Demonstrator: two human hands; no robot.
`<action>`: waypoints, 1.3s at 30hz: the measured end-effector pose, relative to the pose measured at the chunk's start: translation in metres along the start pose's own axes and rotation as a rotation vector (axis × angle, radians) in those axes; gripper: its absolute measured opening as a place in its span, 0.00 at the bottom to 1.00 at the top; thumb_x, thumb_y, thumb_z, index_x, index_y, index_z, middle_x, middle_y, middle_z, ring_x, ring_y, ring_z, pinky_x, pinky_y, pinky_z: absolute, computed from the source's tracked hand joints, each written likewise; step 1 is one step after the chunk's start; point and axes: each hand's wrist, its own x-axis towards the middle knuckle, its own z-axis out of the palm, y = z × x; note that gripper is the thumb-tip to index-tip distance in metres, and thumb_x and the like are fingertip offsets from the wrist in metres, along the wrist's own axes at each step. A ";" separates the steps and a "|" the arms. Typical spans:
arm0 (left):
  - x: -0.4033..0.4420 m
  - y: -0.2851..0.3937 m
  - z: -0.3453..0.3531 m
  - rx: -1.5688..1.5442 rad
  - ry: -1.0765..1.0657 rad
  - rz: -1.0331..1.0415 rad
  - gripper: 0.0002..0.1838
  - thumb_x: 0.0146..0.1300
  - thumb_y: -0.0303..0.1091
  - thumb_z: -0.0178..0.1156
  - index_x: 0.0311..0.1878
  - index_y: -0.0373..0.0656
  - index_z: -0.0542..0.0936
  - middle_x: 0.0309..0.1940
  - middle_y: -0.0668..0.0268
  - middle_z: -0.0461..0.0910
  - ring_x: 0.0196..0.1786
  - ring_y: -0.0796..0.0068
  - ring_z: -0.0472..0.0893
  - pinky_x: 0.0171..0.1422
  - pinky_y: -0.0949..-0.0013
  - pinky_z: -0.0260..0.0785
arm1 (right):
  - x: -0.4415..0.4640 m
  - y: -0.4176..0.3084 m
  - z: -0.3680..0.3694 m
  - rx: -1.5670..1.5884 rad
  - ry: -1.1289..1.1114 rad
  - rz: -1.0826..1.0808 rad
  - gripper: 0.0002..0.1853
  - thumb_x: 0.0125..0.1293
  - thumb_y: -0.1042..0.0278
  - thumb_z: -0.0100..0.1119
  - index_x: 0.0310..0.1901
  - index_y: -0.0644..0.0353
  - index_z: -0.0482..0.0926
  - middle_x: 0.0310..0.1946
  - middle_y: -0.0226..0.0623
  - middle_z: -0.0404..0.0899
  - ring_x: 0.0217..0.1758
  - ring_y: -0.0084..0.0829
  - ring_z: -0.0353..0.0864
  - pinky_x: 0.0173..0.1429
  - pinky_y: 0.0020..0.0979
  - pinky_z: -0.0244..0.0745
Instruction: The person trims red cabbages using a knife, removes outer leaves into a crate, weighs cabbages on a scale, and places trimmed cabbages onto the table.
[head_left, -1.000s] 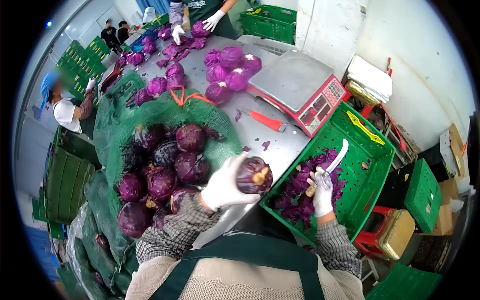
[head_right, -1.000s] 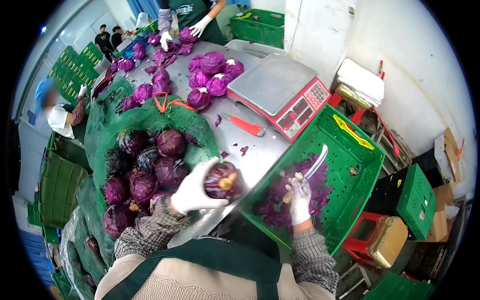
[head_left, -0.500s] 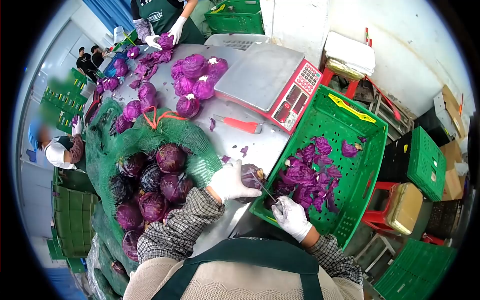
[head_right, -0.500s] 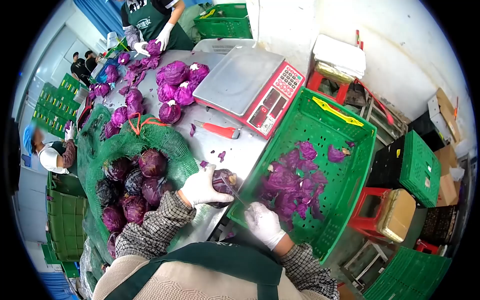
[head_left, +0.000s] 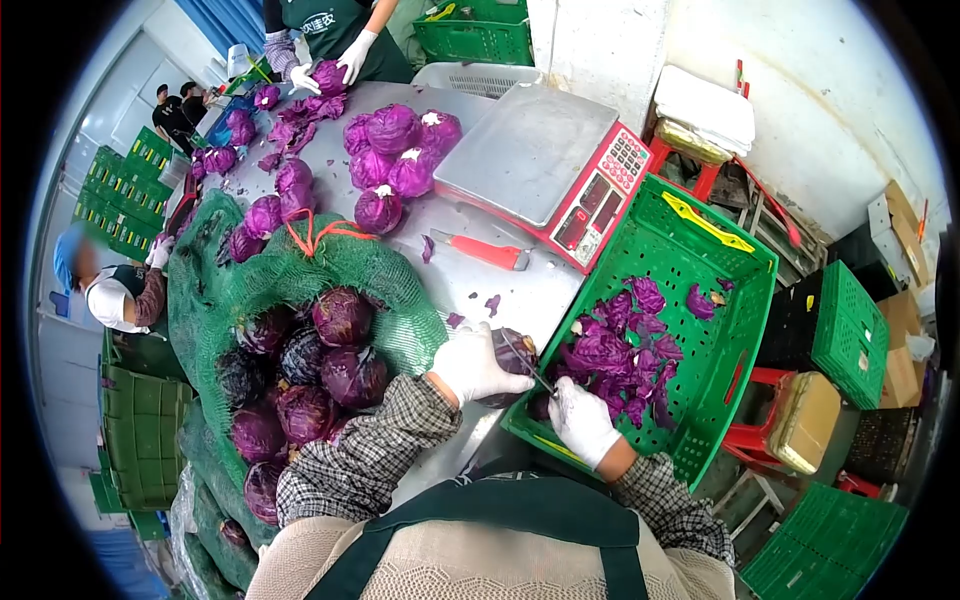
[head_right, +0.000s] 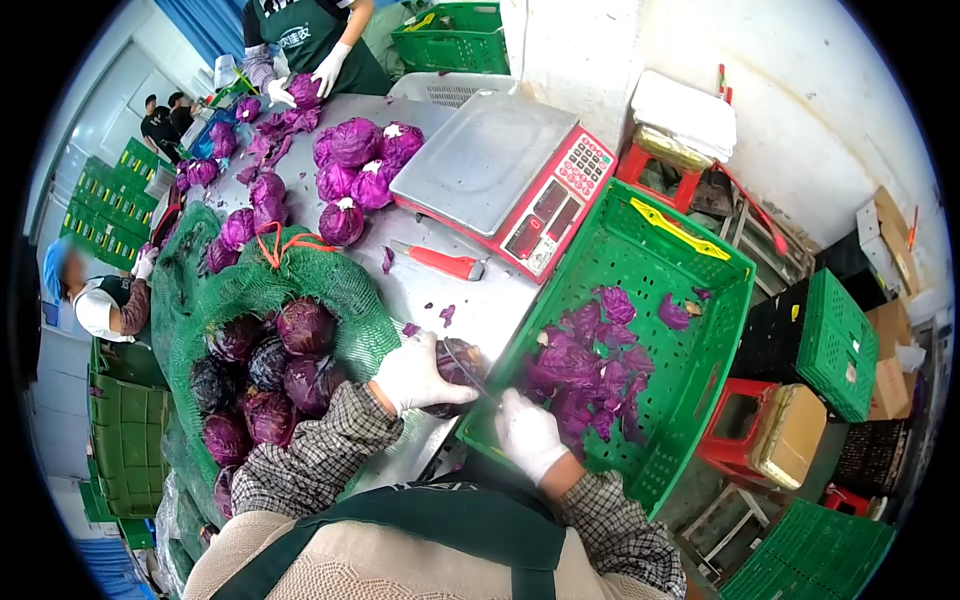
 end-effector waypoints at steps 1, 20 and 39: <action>0.000 -0.001 0.005 0.048 0.071 0.023 0.60 0.36 0.70 0.67 0.53 0.16 0.66 0.44 0.39 0.78 0.48 0.50 0.81 0.53 0.63 0.74 | 0.007 0.004 0.005 -0.035 0.011 -0.026 0.09 0.60 0.69 0.54 0.40 0.62 0.70 0.26 0.46 0.78 0.28 0.47 0.81 0.32 0.44 0.77; -0.062 -0.054 0.064 -0.222 0.518 0.283 0.56 0.33 0.53 0.78 0.64 0.34 0.62 0.57 0.46 0.68 0.60 0.49 0.72 0.65 0.59 0.66 | 0.005 0.000 0.021 0.648 0.001 0.114 0.11 0.70 0.64 0.53 0.43 0.65 0.76 0.35 0.39 0.77 0.20 0.24 0.74 0.22 0.26 0.68; -0.062 -0.030 0.072 -0.045 0.479 0.189 0.57 0.35 0.57 0.72 0.66 0.34 0.59 0.61 0.44 0.63 0.60 0.44 0.70 0.62 0.54 0.69 | 0.039 0.000 0.037 0.067 -0.127 -0.179 0.19 0.72 0.71 0.41 0.61 0.72 0.65 0.59 0.51 0.70 0.63 0.39 0.71 0.67 0.30 0.65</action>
